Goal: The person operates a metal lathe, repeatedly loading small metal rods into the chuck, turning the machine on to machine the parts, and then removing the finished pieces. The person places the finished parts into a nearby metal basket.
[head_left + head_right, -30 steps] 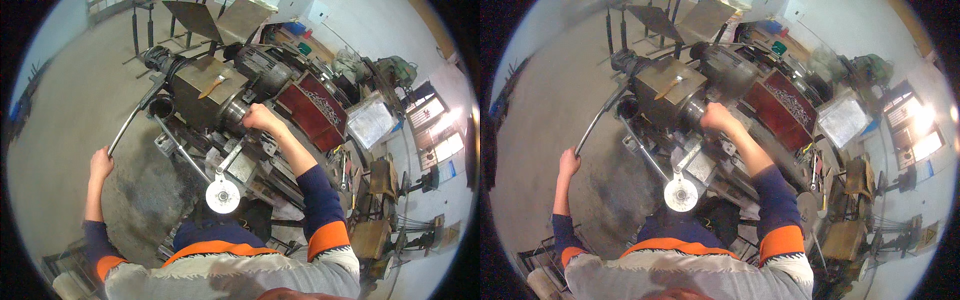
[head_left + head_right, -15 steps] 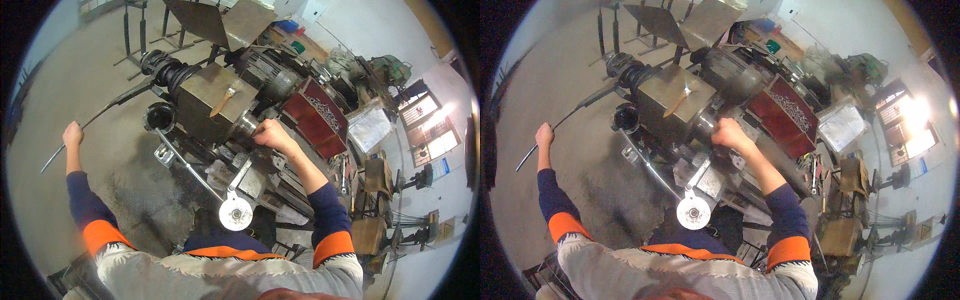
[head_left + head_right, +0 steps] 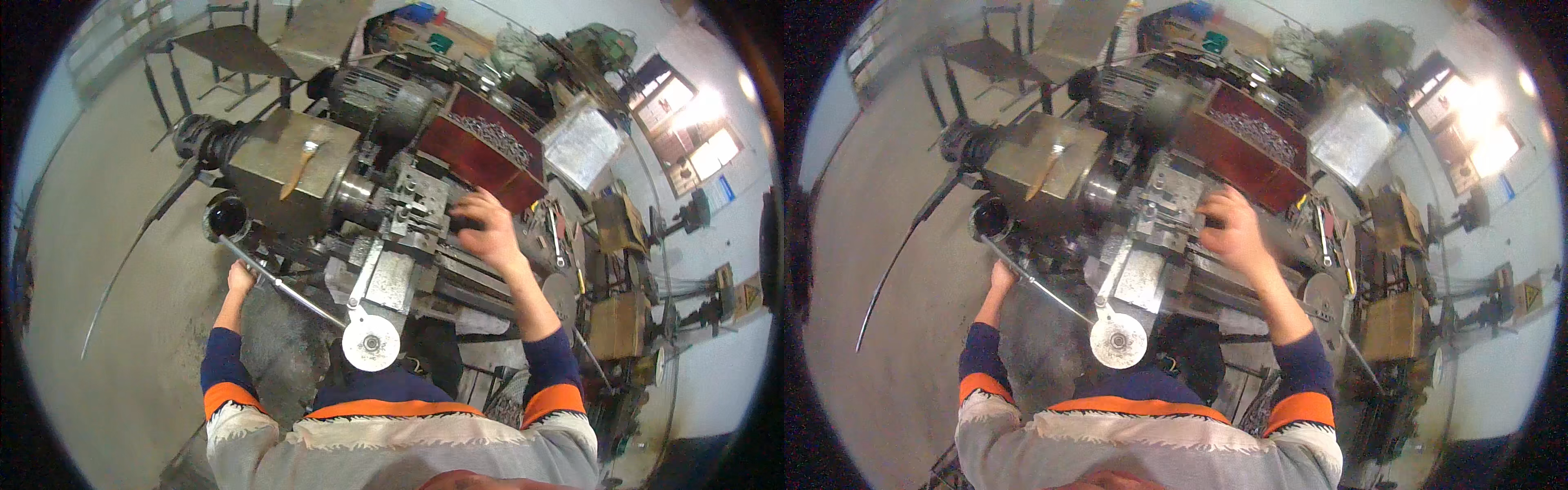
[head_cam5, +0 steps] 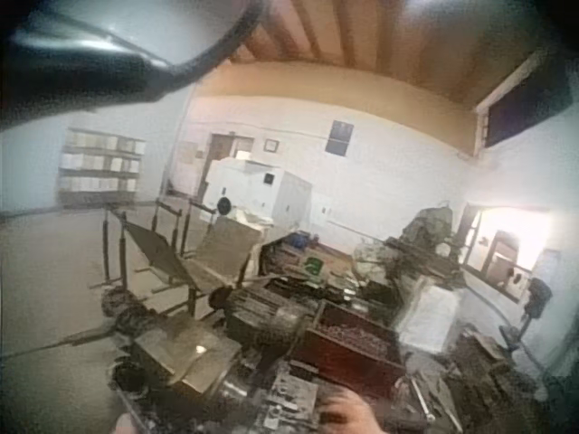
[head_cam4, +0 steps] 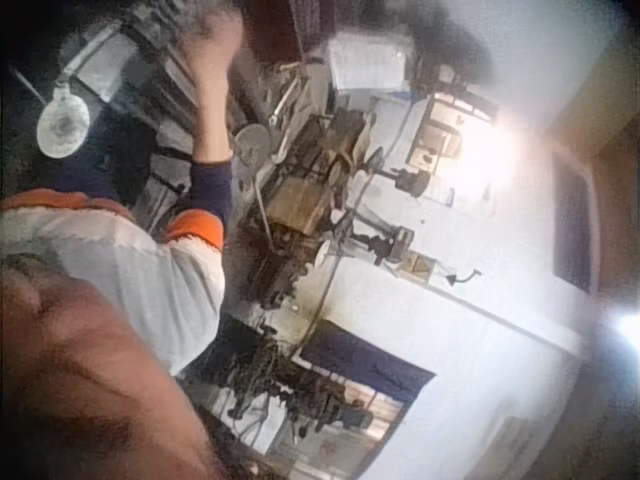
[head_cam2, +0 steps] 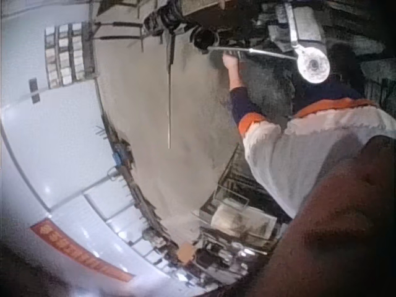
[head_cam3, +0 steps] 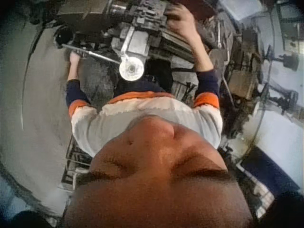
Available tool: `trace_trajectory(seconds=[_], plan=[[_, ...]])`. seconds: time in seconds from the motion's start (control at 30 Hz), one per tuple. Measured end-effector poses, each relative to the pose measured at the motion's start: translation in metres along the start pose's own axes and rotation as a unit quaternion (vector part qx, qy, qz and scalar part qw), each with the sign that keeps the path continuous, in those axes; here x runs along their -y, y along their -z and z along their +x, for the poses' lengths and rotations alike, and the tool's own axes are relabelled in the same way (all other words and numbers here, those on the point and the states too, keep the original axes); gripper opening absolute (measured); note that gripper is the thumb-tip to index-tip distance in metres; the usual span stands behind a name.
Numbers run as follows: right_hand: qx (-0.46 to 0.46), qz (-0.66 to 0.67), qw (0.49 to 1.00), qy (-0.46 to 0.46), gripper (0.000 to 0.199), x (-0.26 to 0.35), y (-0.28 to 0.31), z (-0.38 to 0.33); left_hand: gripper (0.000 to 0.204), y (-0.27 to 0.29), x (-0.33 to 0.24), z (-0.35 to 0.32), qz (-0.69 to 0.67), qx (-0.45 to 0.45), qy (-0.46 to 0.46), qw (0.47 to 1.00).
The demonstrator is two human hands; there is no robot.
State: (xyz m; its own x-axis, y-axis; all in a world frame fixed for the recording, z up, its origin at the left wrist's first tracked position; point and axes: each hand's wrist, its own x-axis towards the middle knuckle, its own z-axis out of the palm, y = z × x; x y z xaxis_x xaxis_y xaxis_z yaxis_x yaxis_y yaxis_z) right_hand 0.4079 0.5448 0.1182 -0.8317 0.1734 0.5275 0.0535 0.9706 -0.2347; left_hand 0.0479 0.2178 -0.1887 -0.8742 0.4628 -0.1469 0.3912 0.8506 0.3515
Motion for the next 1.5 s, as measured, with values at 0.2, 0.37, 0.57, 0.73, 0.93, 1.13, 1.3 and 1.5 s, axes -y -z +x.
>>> trace_trajectory(seconds=[0.2,0.37,0.57,0.73,0.93,1.13,1.3,1.5], plan=[[-0.008,-0.042,0.940,-0.339,0.033,-0.046,0.076,-0.166,0.023,0.017,0.019,0.030,0.211,0.034,-0.187,0.959],[-0.030,-0.160,0.837,-0.522,0.034,-0.121,0.131,-0.340,0.026,-0.005,0.077,0.035,0.127,0.023,-0.092,0.987],[0.185,-0.288,0.653,-0.675,0.045,-0.142,0.191,-0.484,0.043,0.059,0.056,-0.005,-0.211,-0.011,0.005,0.977],[0.204,-0.327,0.621,-0.683,0.038,-0.147,0.191,-0.534,0.033,0.090,0.020,-0.022,-0.396,-0.093,0.009,0.913],[0.180,-0.324,0.592,-0.715,0.036,-0.116,0.169,-0.554,0.035,0.083,-0.004,-0.029,-0.553,-0.128,0.074,0.820],[0.095,-0.332,0.566,-0.749,0.030,-0.043,0.138,-0.519,0.028,0.073,-0.053,-0.020,-0.617,-0.111,0.106,0.772],[0.073,-0.323,0.565,-0.756,0.030,-0.026,0.117,-0.524,0.020,0.059,-0.072,-0.006,-0.612,-0.148,0.143,0.763],[0.062,-0.323,0.543,-0.773,0.036,-0.016,0.113,-0.508,0.023,0.056,-0.074,-0.001,-0.625,-0.160,0.134,0.752]])
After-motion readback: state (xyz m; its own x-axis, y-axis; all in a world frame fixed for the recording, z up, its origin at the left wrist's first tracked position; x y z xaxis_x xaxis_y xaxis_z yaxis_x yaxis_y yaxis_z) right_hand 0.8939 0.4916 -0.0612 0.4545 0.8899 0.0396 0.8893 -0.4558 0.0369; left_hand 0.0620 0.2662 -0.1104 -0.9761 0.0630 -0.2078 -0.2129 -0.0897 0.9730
